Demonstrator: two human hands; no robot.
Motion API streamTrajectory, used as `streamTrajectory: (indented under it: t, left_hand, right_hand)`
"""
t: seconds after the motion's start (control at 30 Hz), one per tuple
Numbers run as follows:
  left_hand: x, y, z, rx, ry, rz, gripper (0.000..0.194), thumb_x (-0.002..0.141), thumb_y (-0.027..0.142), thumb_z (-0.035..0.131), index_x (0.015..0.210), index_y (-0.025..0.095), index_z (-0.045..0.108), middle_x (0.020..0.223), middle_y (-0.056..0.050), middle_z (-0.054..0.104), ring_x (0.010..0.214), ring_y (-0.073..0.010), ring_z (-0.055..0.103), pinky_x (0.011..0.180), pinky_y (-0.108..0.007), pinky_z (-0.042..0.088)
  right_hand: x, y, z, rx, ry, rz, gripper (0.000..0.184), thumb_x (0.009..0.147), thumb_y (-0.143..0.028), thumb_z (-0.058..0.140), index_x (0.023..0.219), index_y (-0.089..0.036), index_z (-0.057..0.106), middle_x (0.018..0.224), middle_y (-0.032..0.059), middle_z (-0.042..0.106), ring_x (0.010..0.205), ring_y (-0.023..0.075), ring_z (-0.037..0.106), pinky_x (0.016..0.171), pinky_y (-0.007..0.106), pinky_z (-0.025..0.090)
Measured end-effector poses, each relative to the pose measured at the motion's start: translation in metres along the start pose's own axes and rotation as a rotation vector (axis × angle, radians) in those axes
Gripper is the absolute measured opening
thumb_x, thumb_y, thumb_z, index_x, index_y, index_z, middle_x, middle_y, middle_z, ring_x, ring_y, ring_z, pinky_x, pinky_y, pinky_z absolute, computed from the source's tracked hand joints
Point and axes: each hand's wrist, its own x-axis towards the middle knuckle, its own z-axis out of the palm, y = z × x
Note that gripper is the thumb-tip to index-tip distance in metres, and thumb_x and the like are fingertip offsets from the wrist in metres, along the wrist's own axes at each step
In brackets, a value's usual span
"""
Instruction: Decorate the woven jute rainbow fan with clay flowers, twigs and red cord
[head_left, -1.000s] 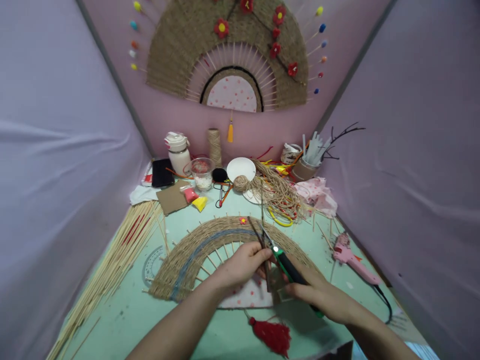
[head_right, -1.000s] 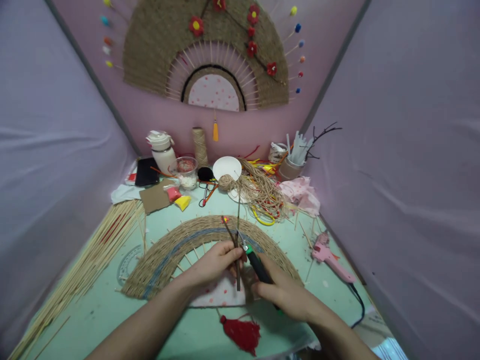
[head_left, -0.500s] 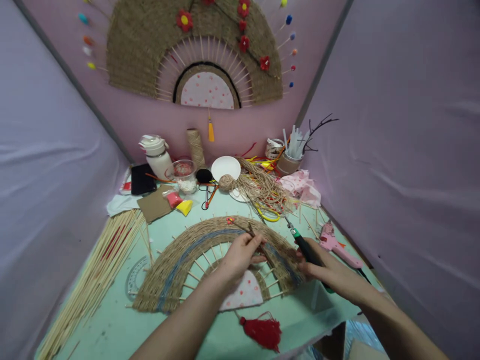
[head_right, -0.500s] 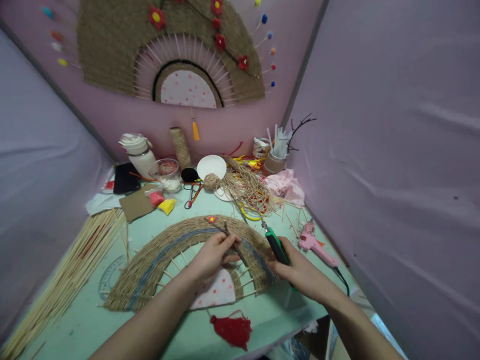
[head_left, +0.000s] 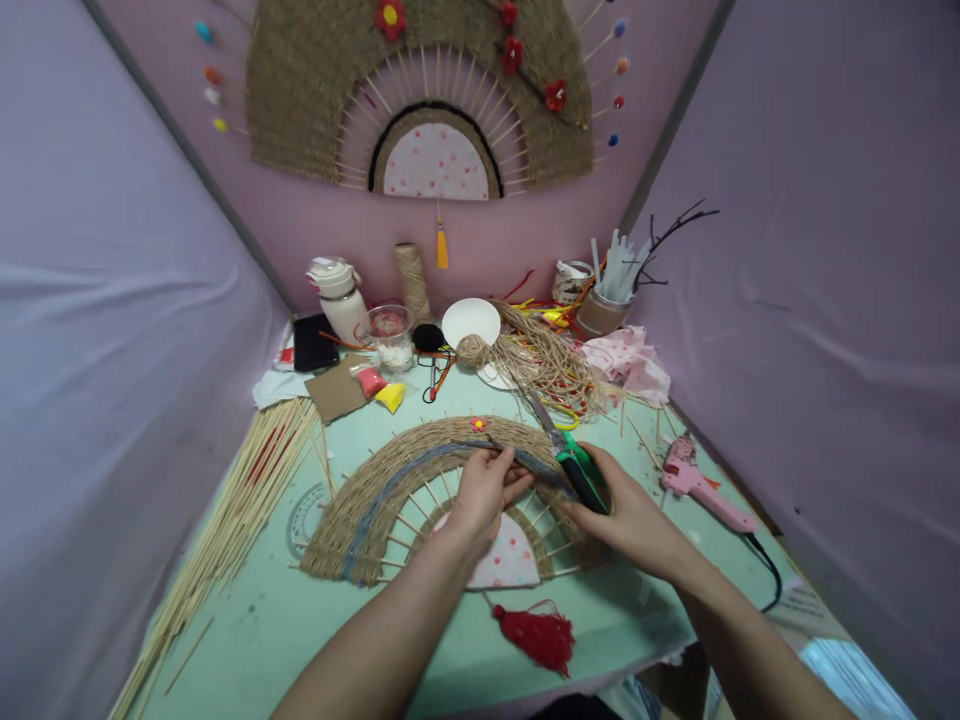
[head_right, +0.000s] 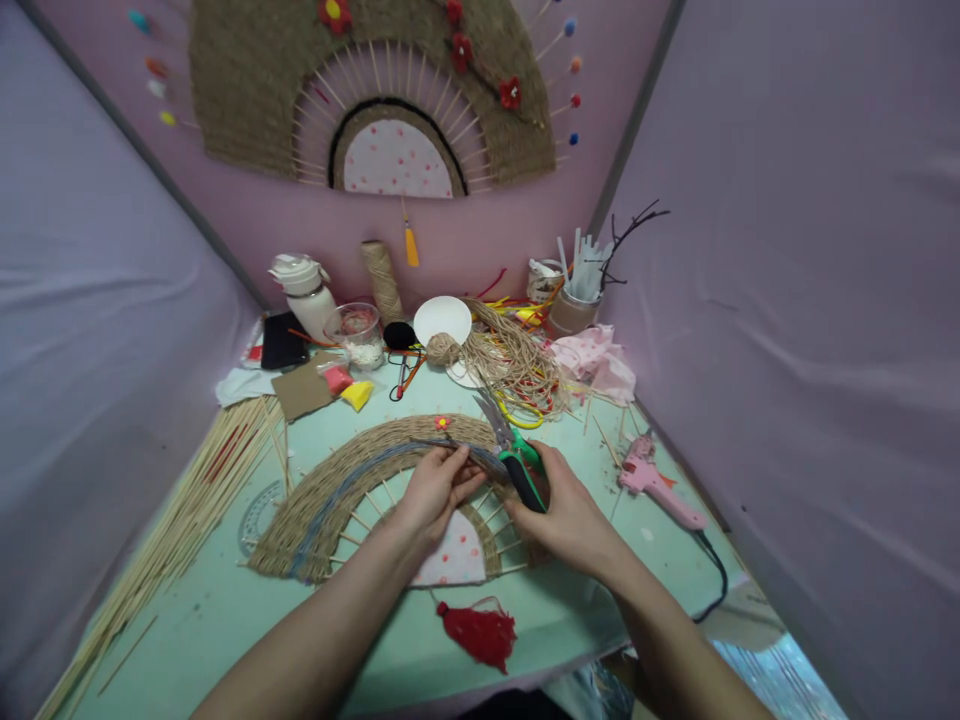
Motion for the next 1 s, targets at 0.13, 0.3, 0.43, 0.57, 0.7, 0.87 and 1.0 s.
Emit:
streamTrajectory:
  t: [0.13,0.3,0.43,0.57,0.7,0.87,1.0]
  left_hand:
    - [0.0,-0.003,0.005,-0.047,0.033,0.033,0.013,0.092,0.01,0.057,0.079,0.013,0.053,0.073,-0.003,0.065,0.059,-0.0075,0.064,0.066,-0.024,0.06]
    - [0.003,-0.003,0.002,-0.113,0.042,0.021,0.014,0.094,0.012,0.054,0.08,0.014,0.05,0.074,-0.005,0.067,0.061,-0.009,0.067,0.064,-0.022,0.059]
    - [0.003,0.0,0.005,-0.193,0.016,-0.007,0.016,0.094,0.008,0.051,0.079,0.014,0.051,0.075,-0.006,0.068,0.067,-0.0099,0.069,0.07,-0.021,0.059]
    - [0.004,0.003,0.011,-0.268,0.026,-0.057,0.021,0.094,0.004,0.045,0.076,0.013,0.052,0.071,-0.007,0.066,0.069,-0.0129,0.071,0.073,-0.025,0.06]
    - [0.01,0.009,0.013,-0.325,0.051,-0.111,0.022,0.095,0.004,0.039,0.083,0.011,0.056,0.075,-0.009,0.067,0.073,-0.0138,0.071,0.075,-0.025,0.061]
    - [0.006,0.011,0.007,-0.326,0.001,-0.242,0.02,0.093,0.005,0.04,0.087,0.007,0.059,0.084,-0.016,0.069,0.079,-0.0174,0.072,0.076,-0.026,0.06]
    - [-0.012,0.008,-0.015,-0.024,-0.169,-0.184,0.012,0.091,0.013,0.053,0.094,0.008,0.063,0.097,-0.017,0.071,0.086,-0.0188,0.072,0.081,-0.028,0.057]
  right_hand:
    - [0.009,-0.004,0.008,0.166,-0.044,0.025,0.066,0.072,-0.047,0.065,0.128,-0.018,0.047,0.122,0.0129,0.062,0.113,0.0314,0.059,0.101,0.047,0.043]
    - [0.015,-0.003,0.016,0.44,-0.073,0.082,0.05,0.074,-0.051,0.066,0.111,-0.018,0.057,0.108,0.0101,0.066,0.103,0.0297,0.061,0.095,0.044,0.046]
    - [0.022,-0.002,0.019,0.535,-0.04,0.091,0.048,0.073,-0.049,0.069,0.108,-0.018,0.059,0.109,0.0094,0.066,0.108,0.03,0.059,0.098,0.042,0.043]
    - [0.028,-0.003,0.019,0.527,0.006,0.087,0.048,0.072,-0.049,0.07,0.108,-0.018,0.061,0.111,0.0093,0.068,0.107,0.0306,0.059,0.098,0.042,0.043]
    - [0.032,-0.004,0.019,0.532,-0.004,0.063,0.051,0.072,-0.048,0.07,0.112,-0.018,0.061,0.12,0.0103,0.067,0.113,0.0306,0.058,0.102,0.042,0.041]
    - [0.035,-0.004,0.023,0.537,-0.02,0.052,0.052,0.072,-0.048,0.07,0.114,-0.018,0.06,0.125,0.0104,0.066,0.117,0.0307,0.057,0.105,0.043,0.039]
    - [0.034,-0.002,0.022,0.49,0.0,0.083,0.049,0.073,-0.049,0.069,0.11,-0.019,0.06,0.114,0.0097,0.068,0.11,0.0305,0.06,0.1,0.042,0.043]
